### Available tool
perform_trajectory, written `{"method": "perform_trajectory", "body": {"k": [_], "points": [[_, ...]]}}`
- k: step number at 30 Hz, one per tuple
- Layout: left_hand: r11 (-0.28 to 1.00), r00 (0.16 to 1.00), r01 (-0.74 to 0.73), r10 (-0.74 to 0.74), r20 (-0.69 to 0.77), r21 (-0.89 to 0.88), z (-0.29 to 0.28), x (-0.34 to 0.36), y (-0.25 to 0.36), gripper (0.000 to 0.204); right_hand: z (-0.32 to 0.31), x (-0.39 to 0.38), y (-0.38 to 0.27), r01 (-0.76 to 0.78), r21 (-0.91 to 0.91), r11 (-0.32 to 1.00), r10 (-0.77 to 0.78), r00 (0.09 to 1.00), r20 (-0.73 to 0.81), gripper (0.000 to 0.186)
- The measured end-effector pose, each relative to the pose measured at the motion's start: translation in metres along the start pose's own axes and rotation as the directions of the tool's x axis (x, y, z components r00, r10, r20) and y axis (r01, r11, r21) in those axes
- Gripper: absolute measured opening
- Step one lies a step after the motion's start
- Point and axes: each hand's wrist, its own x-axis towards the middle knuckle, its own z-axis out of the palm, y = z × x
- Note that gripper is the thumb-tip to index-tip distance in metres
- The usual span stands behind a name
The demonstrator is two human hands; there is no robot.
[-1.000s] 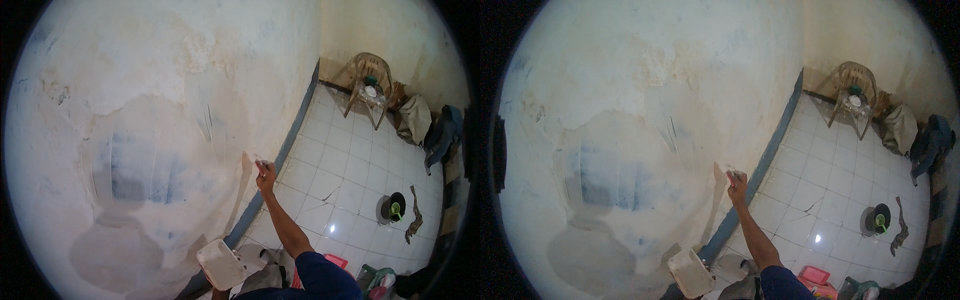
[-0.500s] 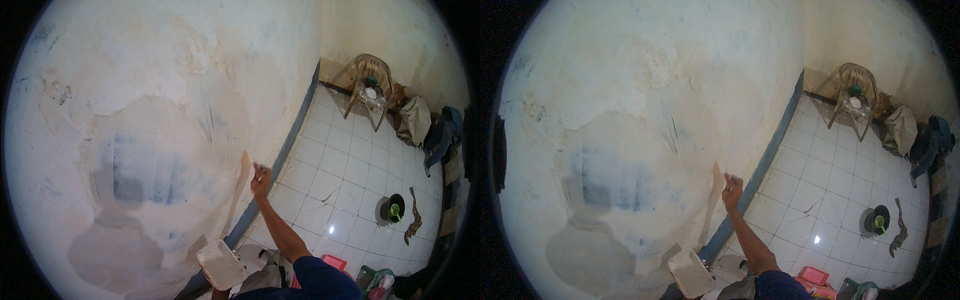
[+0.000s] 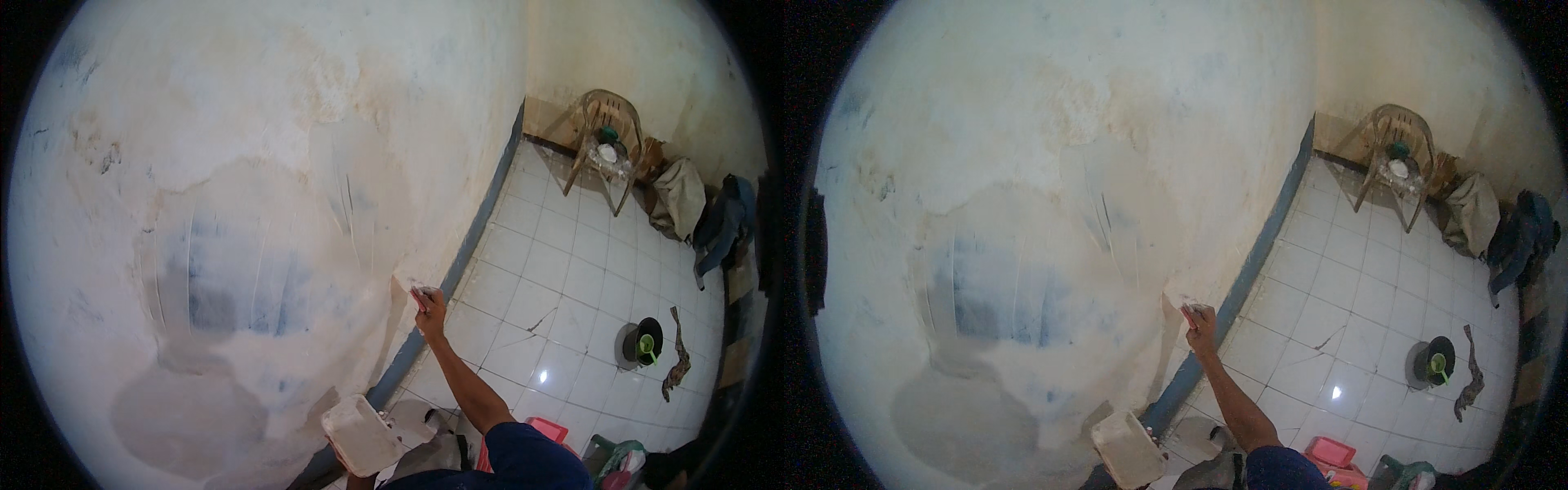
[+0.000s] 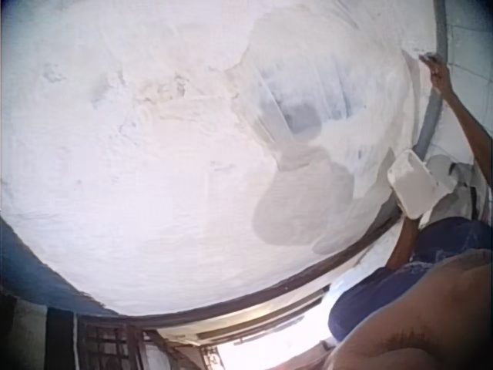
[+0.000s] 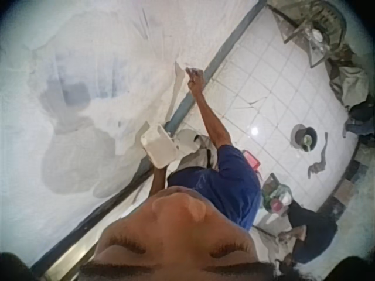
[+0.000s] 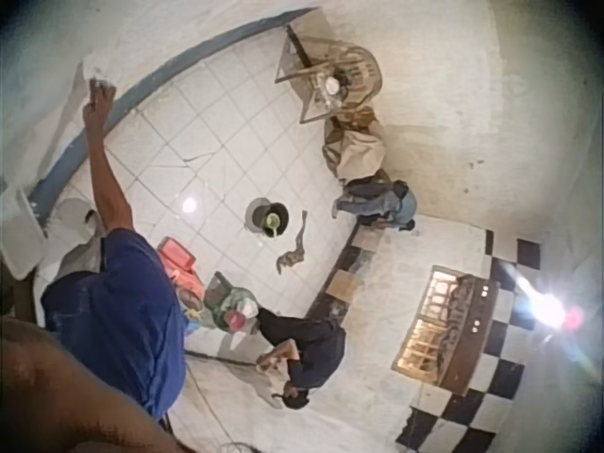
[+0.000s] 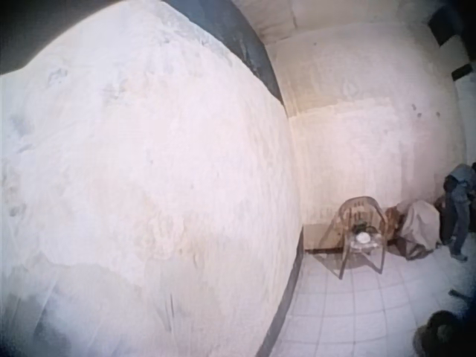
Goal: The person applies filler to a section of a damaged wall using a putty knife while holding a plastic container of the substance.
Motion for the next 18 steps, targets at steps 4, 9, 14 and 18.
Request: {"method": "perform_trajectory", "body": {"k": [4,9,14,18], "points": [[1.000,1.000,-0.004,0.004,-0.004,0.009,0.000,-0.002,0.002,0.104,0.002,0.037,-0.003,-0.178,-0.101,0.979,0.175,0.984,-0.036,0.042],[1.000,1.000,0.002,-0.002,-0.010,0.009,0.000,-0.003,0.001,0.104,0.020,0.132,-0.015,-0.113,-0.031,0.993,0.106,0.979,-0.177,0.043],[1.000,1.000,0.000,0.001,-0.019,0.013,-0.001,-0.009,-0.001,0.103,0.013,0.039,-0.019,0.034,-0.030,0.999,-0.035,0.999,-0.034,0.041],[0.999,0.999,0.035,-0.034,-0.017,0.012,0.001,-0.005,-0.005,0.103,-0.006,-0.005,0.019,-0.123,0.022,0.992,0.123,0.992,0.001,0.038]]}}
